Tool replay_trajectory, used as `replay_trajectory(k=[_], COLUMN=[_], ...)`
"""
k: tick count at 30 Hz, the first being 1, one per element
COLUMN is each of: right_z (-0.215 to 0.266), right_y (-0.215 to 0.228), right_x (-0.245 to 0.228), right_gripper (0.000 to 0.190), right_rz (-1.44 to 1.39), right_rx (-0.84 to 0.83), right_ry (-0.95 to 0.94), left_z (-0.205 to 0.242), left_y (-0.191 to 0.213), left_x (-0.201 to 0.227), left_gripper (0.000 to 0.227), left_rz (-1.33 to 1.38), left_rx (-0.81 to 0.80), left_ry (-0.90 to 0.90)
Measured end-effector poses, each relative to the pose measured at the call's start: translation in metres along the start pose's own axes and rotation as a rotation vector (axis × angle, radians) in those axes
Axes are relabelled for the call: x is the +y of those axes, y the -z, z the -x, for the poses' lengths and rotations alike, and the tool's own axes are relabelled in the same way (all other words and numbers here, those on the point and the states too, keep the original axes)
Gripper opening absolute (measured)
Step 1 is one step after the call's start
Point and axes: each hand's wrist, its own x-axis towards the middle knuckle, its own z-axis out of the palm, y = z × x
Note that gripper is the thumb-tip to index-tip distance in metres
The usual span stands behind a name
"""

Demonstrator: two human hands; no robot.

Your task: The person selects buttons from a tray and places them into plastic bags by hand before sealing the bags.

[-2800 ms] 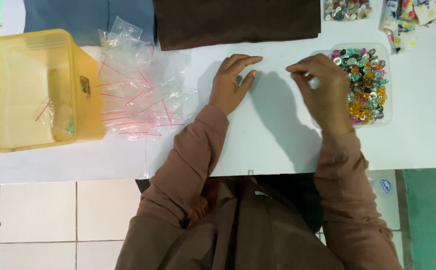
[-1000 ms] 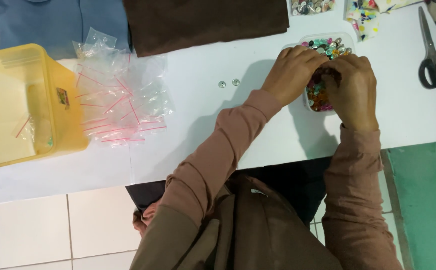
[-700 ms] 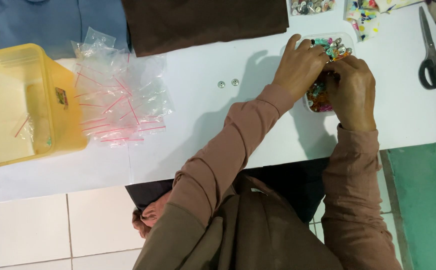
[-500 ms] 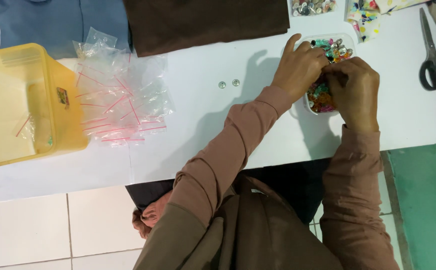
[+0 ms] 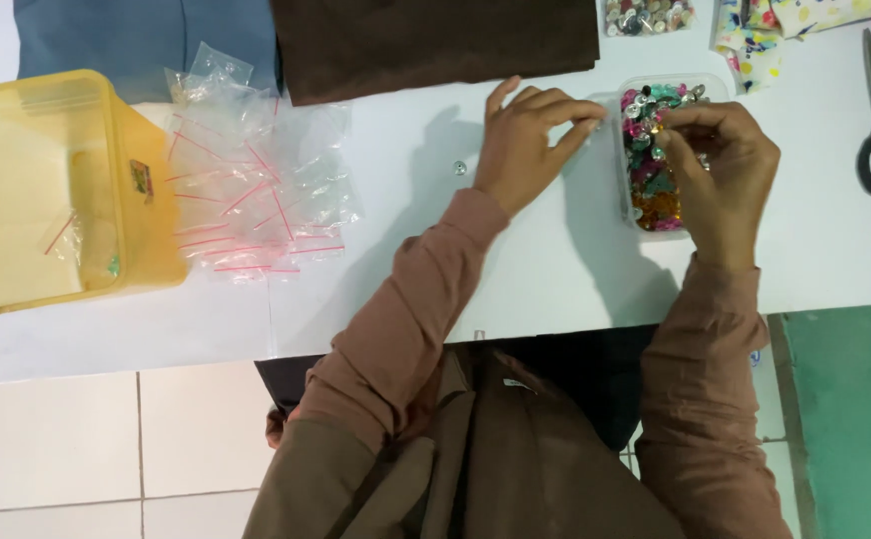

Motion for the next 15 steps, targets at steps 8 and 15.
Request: replay_trajectory(k=[8, 15], right_z=[-0.02, -0.021], right_y=[-0.108, -0.148], right_x=[-0.015, -0.007], right_gripper=[0.019, 0.019], right_rz=[-0.036, -0.054], right_rx=[-0.31, -0.42], right_ry=[0.245, 0.176], left_z=[0.058, 0.076], left_y=[0.082, 0.074], left_x=[-0.066, -0.097], left_gripper=[0.011, 0.02], left_rz=[-0.101, -0.085], left_rx=[0.093, 0.04], left_ry=[0.174, 0.222])
